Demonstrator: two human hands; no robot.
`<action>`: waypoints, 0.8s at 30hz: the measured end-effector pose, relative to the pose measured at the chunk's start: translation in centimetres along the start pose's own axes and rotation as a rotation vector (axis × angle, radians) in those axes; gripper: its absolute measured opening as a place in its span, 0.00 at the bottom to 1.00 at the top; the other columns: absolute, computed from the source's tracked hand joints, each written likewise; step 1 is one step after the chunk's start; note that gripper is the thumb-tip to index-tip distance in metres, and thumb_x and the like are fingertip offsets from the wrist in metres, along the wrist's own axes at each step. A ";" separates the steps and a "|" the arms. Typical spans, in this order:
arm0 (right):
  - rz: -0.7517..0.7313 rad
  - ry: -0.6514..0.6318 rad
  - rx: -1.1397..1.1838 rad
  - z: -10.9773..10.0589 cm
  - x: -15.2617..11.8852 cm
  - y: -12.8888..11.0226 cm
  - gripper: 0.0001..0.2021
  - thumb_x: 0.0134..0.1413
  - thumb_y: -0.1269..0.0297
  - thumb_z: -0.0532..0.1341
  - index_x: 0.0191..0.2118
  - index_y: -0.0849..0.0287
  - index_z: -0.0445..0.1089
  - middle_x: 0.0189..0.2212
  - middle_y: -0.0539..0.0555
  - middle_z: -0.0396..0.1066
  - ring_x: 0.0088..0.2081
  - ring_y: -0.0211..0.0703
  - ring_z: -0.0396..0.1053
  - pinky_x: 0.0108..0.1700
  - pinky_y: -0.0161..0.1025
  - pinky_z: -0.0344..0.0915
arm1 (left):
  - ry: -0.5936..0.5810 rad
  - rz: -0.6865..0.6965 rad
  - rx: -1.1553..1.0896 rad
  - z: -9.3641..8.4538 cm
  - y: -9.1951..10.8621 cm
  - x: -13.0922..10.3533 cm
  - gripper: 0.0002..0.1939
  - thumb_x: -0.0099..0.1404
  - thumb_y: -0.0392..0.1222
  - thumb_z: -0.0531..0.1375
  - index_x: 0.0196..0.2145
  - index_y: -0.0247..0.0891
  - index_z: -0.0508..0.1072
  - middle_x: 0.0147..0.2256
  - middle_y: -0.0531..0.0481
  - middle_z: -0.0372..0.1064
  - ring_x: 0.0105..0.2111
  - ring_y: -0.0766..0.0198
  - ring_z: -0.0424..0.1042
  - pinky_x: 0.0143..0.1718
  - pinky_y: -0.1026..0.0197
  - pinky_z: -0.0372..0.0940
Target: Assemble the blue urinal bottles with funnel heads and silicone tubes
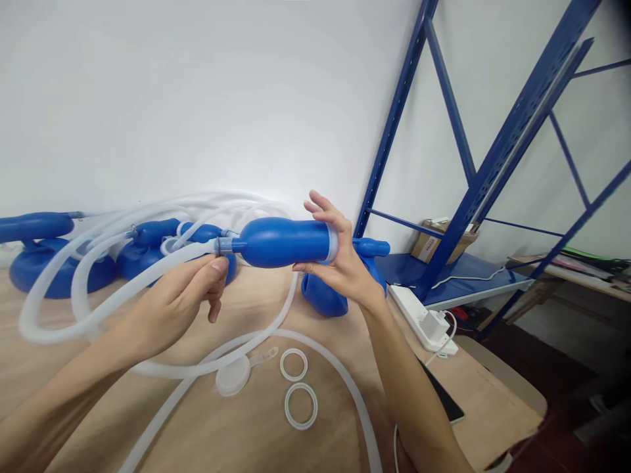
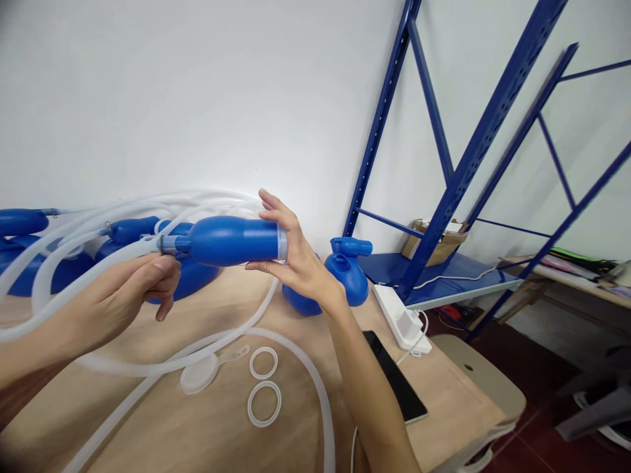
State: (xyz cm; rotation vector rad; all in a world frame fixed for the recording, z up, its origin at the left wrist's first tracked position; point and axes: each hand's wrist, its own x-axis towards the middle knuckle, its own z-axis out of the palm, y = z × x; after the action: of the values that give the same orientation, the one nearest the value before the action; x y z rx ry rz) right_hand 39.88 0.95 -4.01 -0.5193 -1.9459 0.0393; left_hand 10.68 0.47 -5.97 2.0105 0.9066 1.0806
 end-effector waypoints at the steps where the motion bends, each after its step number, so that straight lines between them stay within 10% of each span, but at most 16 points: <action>1: 0.019 -0.007 -0.008 -0.1 0.0 0.1 0.37 0.47 0.49 0.79 0.59 0.43 0.62 0.74 0.56 0.54 0.76 0.60 0.53 0.73 0.71 0.55 | -0.021 -0.013 -0.066 0.0 -0.1 0.0 0.29 0.77 0.63 0.51 0.24 0.42 0.61 0.24 0.55 0.56 0.23 0.63 0.62 0.27 0.58 0.64; 14: -0.124 -0.004 -0.096 -0.1 0.0 1.6 0.35 0.47 0.57 0.80 0.58 0.36 0.67 0.78 0.45 0.46 0.79 0.59 0.44 0.77 0.69 0.47 | -0.228 -0.131 -0.498 1.2 0.6 -0.3 0.30 0.73 0.64 0.58 0.23 0.42 0.55 0.23 0.59 0.40 0.19 0.69 0.43 0.13 0.65 0.62; 24: -0.134 0.058 -0.044 1.2 -0.3 2.8 0.35 0.47 0.55 0.80 0.58 0.38 0.65 0.76 0.49 0.51 0.78 0.58 0.49 0.75 0.72 0.51 | -0.006 0.037 -0.337 2.1 0.5 0.0 0.28 0.76 0.61 0.53 0.23 0.44 0.54 0.23 0.57 0.46 0.20 0.65 0.51 0.16 0.61 0.67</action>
State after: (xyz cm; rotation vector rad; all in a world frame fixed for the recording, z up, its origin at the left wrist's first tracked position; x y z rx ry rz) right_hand 39.88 3.57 -5.50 -0.4135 -1.9243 -0.1026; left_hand 12.65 -0.32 -6.52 1.7551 0.6369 1.1611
